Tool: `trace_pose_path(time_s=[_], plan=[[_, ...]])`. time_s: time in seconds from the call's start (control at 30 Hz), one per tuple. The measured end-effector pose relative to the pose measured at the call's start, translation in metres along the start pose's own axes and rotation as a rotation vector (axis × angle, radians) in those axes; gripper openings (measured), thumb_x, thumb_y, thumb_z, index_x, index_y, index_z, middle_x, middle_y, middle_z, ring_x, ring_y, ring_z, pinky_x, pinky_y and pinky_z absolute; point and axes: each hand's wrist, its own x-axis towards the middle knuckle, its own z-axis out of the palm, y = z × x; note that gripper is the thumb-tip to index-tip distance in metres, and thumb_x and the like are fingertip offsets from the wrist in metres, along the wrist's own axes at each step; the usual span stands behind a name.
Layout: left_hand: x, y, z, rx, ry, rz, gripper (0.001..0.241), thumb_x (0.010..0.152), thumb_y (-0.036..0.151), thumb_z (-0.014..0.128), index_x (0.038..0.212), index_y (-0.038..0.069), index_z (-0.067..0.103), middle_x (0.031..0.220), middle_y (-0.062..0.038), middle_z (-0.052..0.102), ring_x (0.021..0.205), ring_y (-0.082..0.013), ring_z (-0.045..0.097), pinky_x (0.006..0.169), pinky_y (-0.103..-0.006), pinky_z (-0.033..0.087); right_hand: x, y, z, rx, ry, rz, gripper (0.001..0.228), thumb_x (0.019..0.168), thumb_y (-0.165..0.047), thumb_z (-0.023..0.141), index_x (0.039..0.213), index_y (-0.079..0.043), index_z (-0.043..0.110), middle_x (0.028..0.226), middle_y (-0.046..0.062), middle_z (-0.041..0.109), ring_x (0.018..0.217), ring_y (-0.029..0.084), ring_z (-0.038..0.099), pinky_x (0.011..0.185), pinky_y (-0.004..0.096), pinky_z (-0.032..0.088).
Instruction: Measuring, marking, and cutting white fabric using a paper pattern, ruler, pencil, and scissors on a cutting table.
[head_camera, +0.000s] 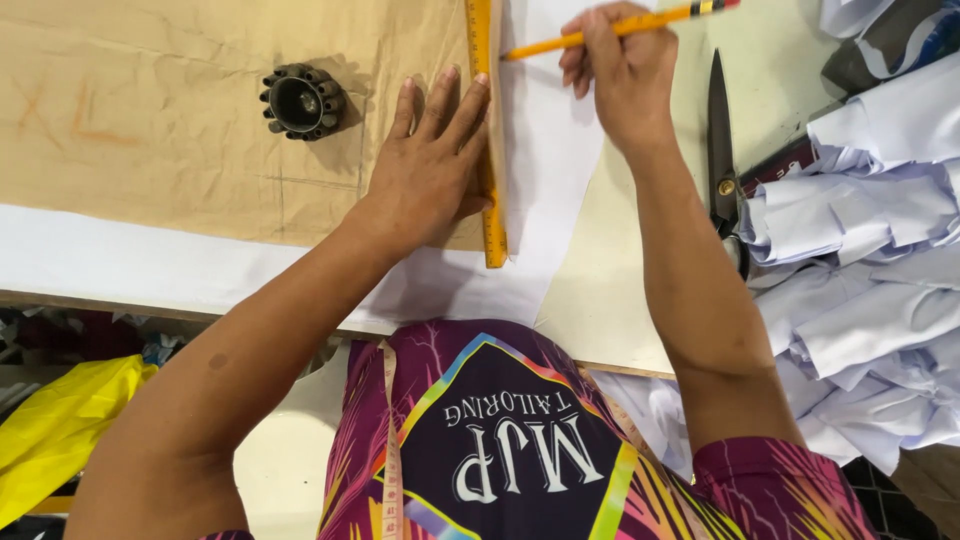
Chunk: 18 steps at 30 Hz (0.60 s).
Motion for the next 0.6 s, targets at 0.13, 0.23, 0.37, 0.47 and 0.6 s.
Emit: trace_pose_path(time_s=[0.13,0.23,0.37,0.47,0.6], plan=[[0.001,0.000,-0.002,0.027,0.037,0.003,0.106,0.082,0.059,0.082,0.163,0.001,0.045,0.174,-0.017,0.027,0.158,-0.0475,0.020,0.124,-0.0729,0.017,0.018,-0.012,0.003,0.020,0.060,0.088,0.029,0.107,-0.017,0.052,0.096,0.000,0.073,0.075,0.010,0.072,0.059,0.014,0.067,0.052,0.022,0.055],[0.003,0.000,-0.005,0.021,-0.060,-0.020,0.104,0.090,0.066,0.067,0.166,0.003,0.036,0.176,-0.017,0.020,0.161,-0.0460,0.013,0.126,-0.0718,0.010,0.016,-0.006,0.004,0.066,0.032,0.058,0.033,0.115,-0.023,0.053,0.100,0.001,0.069,0.077,0.011,0.069,0.062,0.016,0.067,0.051,0.023,0.051],[0.006,-0.002,-0.002,0.074,-0.066,0.007,0.108,0.089,0.070,0.063,0.166,0.000,0.033,0.176,-0.019,0.024,0.162,-0.0420,0.013,0.129,-0.0681,0.005,0.011,-0.004,0.004,0.062,0.054,0.041,0.030,0.115,-0.020,0.054,0.101,0.002,0.069,0.077,0.012,0.069,0.060,0.016,0.066,0.050,0.022,0.050],[0.007,-0.006,0.001,0.105,-0.017,0.044,0.108,0.086,0.072,0.068,0.162,0.000,0.042,0.173,-0.022,0.031,0.162,-0.0420,0.019,0.130,-0.0650,0.007,0.003,-0.006,0.000,0.042,0.052,0.052,0.028,0.115,-0.018,0.055,0.102,0.002,0.070,0.076,0.011,0.070,0.060,0.014,0.066,0.050,0.021,0.052],[0.010,-0.009,0.001,0.111,-0.030,0.075,0.107,0.089,0.074,0.066,0.161,-0.001,0.041,0.173,-0.026,0.027,0.163,-0.0426,0.016,0.132,-0.0605,0.004,-0.002,-0.003,0.001,0.056,0.052,0.102,0.029,0.114,-0.021,0.058,0.101,0.002,0.070,0.074,0.011,0.070,0.058,0.014,0.065,0.050,0.022,0.053]])
